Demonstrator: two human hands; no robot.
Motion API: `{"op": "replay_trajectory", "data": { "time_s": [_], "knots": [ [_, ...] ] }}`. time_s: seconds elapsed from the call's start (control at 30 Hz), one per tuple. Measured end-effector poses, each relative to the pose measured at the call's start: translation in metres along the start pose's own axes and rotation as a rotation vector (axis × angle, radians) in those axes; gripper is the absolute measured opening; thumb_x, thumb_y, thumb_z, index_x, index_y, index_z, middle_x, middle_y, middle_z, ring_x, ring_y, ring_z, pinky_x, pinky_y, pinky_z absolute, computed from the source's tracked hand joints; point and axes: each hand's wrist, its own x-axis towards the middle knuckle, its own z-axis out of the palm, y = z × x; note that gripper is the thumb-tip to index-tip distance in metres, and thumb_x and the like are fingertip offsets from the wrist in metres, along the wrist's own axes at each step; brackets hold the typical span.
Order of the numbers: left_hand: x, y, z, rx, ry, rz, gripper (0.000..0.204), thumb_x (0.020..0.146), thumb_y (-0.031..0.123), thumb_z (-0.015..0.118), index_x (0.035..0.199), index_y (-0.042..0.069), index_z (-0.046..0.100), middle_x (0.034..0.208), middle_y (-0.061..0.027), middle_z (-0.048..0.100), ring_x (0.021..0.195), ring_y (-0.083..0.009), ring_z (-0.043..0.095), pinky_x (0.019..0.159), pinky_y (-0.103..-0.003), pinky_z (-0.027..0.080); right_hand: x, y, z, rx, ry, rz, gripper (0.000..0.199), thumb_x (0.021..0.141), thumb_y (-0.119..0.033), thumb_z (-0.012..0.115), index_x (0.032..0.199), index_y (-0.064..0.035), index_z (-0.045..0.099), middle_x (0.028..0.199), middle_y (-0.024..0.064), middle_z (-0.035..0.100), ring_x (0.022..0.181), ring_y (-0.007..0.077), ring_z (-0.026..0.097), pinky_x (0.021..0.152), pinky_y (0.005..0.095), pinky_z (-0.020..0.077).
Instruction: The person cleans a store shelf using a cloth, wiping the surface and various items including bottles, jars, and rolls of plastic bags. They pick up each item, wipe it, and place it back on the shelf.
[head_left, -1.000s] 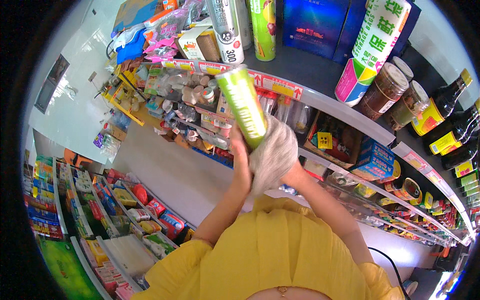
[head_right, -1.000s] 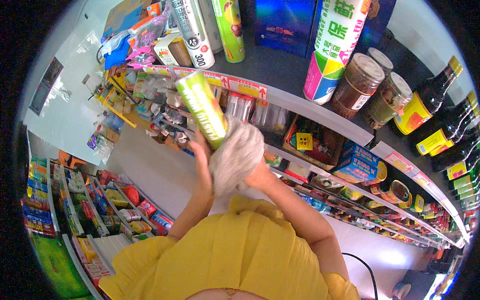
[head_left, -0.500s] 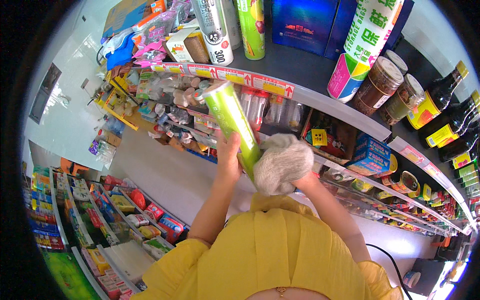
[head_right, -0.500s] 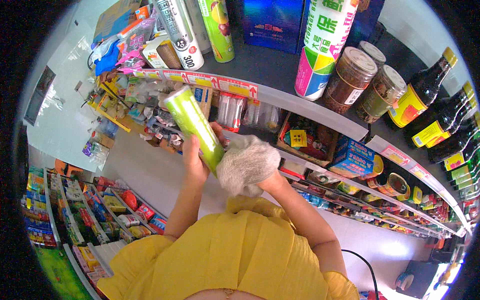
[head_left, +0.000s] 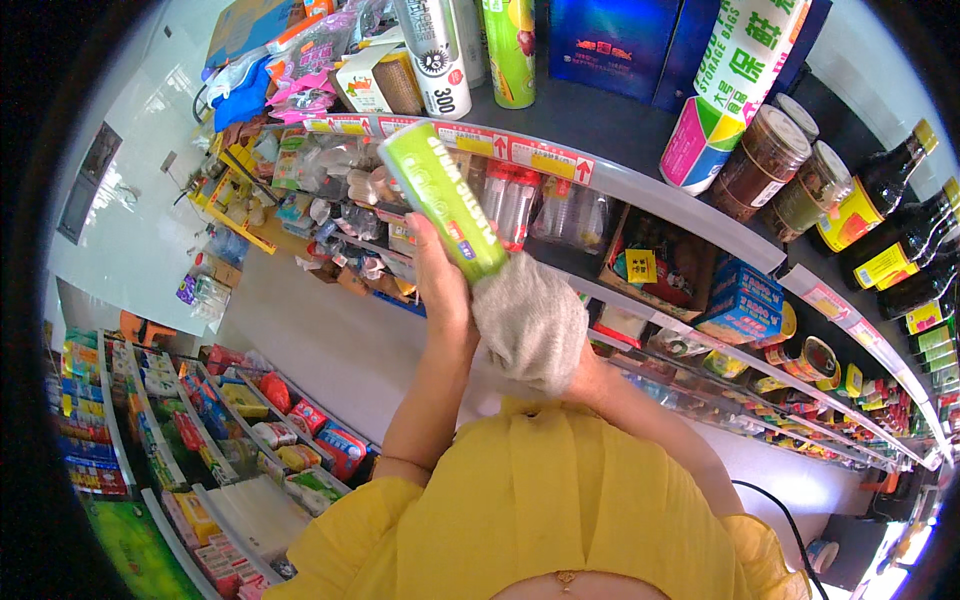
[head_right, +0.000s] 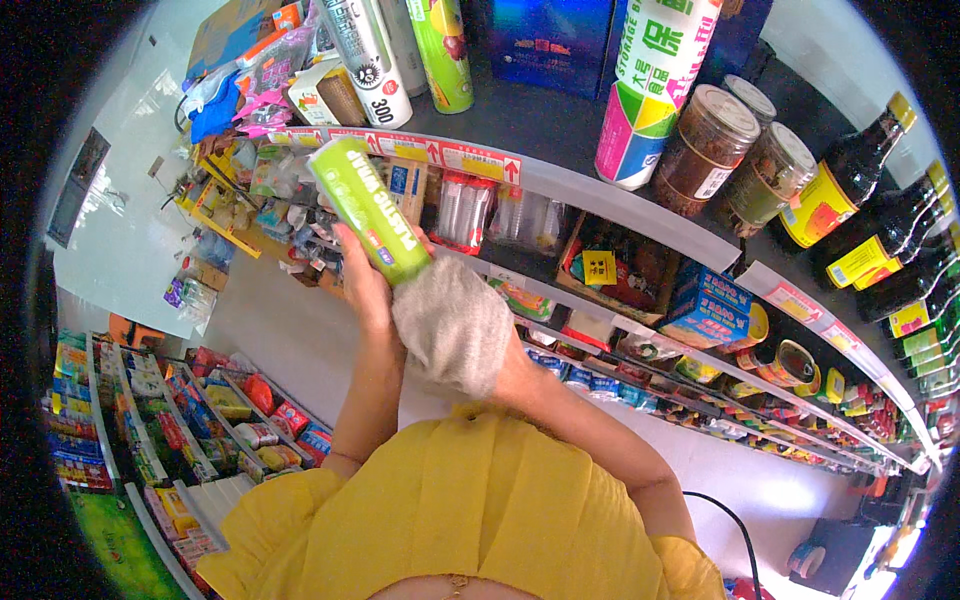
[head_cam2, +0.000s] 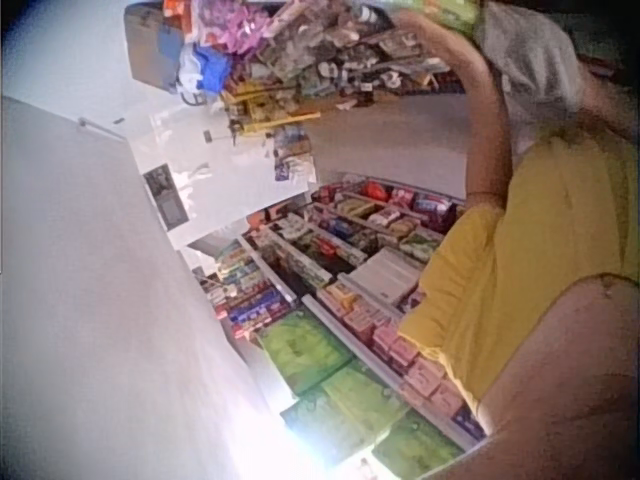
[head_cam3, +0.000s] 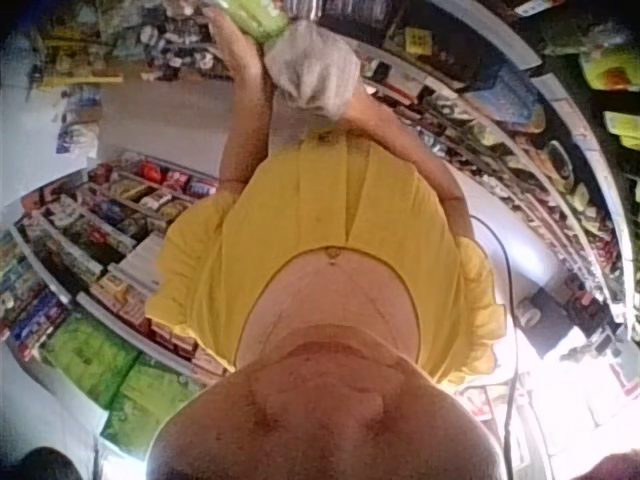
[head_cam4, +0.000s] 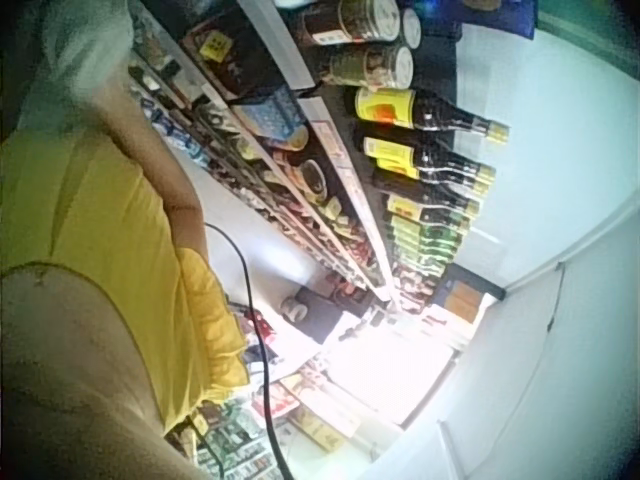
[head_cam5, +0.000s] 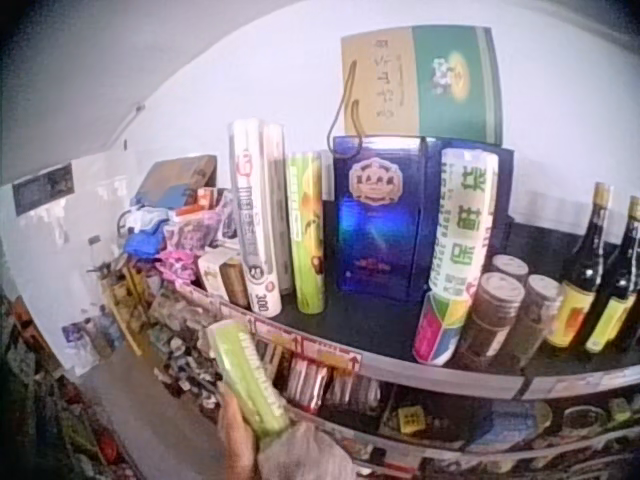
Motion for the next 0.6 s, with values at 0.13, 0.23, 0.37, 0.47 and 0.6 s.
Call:
{"op": "replay_trajectory", "data": {
  "time_s": [0.13, 0.23, 0.37, 0.47, 0.6],
  "knots": [
    [0.010, 0.015, 0.012, 0.055, 0.221, 0.164, 0.064, 0.083, 0.062, 0.035, 0.105, 0.002, 0.045, 0.081, -0.0112, 0.055, 0.070, -0.0232, 0.055, 0.062, -0.035, 0.048, -0.050, 0.028, 0.017, 0.091, 0.113, 0.039, 0.041, 0.067, -0.015, 0.059, 0.106, -0.0047, 0.053, 0.099, 0.0171, 0.054, 0.090, 0.0331, 0.052, 0.081, 0.0408, 0.0418],
    [0.020, 0.030, 0.002, 0.043, 0.273, 0.260, 0.065, 0.083, 0.061, 0.036, 0.114, 0.004, 0.042, 0.091, -0.0117, 0.053, 0.077, -0.0244, 0.055, 0.067, -0.036, 0.048, -0.058, 0.042, 0.011, 0.042, 0.109, 0.166, 0.041, 0.066, -0.013, 0.061, 0.105, -0.0028, 0.053, 0.094, 0.0156, 0.055, 0.085, 0.0323, 0.051, 0.077, 0.0388, 0.0425],
    [0.000, 0.022, 0.006, 0.072, 0.199, 0.216, 0.064, 0.085, 0.056, 0.041, 0.120, 0.003, 0.040, 0.101, -0.0121, 0.051, 0.091, -0.0239, 0.052, 0.075, -0.037, 0.046, -0.023, 0.028, -0.024, 0.310, 0.112, 0.326, 0.044, 0.066, -0.016, 0.063, 0.106, -0.0008, 0.052, 0.099, 0.0156, 0.054, 0.088, 0.0308, 0.051, 0.077, 0.0374, 0.0428],
    [-0.025, -0.007, 0.016, 0.487, -0.009, 0.313, 0.059, 0.087, 0.049, 0.046, 0.119, -0.001, 0.042, 0.106, -0.0117, 0.050, 0.099, -0.0196, 0.048, 0.083, -0.033, 0.041, -0.026, 0.029, -0.006, 0.573, 0.004, 0.360, 0.046, 0.070, -0.018, 0.065, 0.111, -0.0015, 0.050, 0.109, 0.0149, 0.050, 0.097, 0.0268, 0.048, 0.084, 0.0355, 0.0401],
    [-0.031, -0.002, 0.034, 0.399, 0.037, 0.304, 0.053, 0.090, 0.043, 0.042, 0.114, -0.004, 0.042, 0.103, -0.0088, 0.048, 0.093, -0.0140, 0.044, 0.082, -0.028, 0.037, -0.004, 0.019, -0.004, 0.406, 0.042, 0.229, 0.045, 0.072, -0.021, 0.062, 0.111, -0.0022, 0.051, 0.104, 0.0184, 0.053, 0.096, 0.0311, 0.051, 0.084, 0.0391, 0.0402]
  ]
}}
